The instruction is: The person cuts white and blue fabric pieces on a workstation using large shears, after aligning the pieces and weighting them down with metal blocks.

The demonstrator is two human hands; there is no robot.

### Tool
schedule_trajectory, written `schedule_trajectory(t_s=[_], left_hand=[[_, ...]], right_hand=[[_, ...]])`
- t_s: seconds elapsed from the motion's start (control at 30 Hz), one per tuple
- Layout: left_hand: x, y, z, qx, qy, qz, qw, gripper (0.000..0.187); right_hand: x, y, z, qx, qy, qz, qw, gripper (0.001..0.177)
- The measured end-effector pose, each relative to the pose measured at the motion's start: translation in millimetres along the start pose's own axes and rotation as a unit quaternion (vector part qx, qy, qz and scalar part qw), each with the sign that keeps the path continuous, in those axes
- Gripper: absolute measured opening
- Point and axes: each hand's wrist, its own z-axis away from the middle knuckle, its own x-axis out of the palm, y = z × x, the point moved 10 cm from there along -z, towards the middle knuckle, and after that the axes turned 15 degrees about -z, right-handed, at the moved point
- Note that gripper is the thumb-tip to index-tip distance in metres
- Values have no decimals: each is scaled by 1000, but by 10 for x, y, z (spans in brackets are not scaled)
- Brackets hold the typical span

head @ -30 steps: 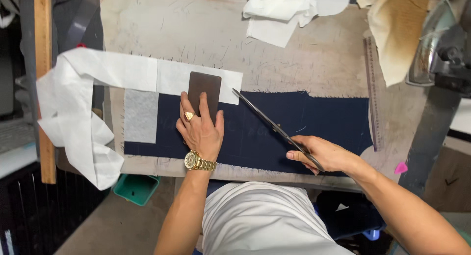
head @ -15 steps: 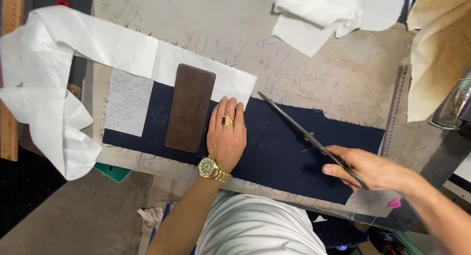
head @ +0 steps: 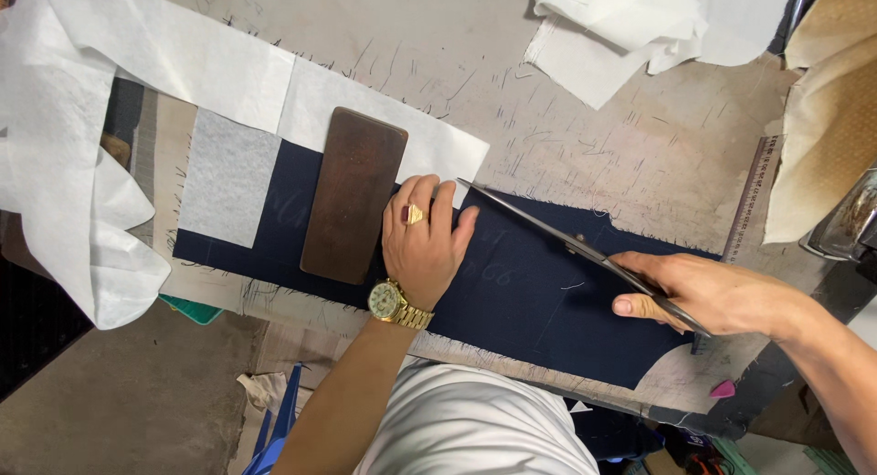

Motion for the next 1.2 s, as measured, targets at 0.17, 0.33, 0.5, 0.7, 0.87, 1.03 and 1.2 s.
schedule_trajectory(t_s=[0.17, 0.33, 0.5, 0.7, 0.87, 1.03, 1.2], left_hand=[[-153, 1, -104, -23, 57, 1, 998, 3], [-261, -85, -140, -46, 76, 37, 995, 8], [-247, -73, -146, -38, 74, 20, 996, 10], [-99, 28, -80, -2, 45, -13, 999, 7], [-11, 14, 22, 4, 61, -4, 998, 9], [-18, 1, 40, 5, 76, -2, 997, 7], [-18, -2, 30, 11, 67, 12, 998, 10]], right_hand=[[63, 42, 113, -24, -13, -15, 1000, 60], [126, 181, 60, -33, -22, -46, 998, 73], [106, 172, -17, -39, -21, -46, 998, 67], [14, 51, -78, -32, -5, -31, 999, 62], [-100, -113, -56, 27, 18, 1, 999, 65], [-102, -142, -152, -4, 24, 2, 1000, 52], [-86, -142, -235, -44, 27, 2, 999, 56]])
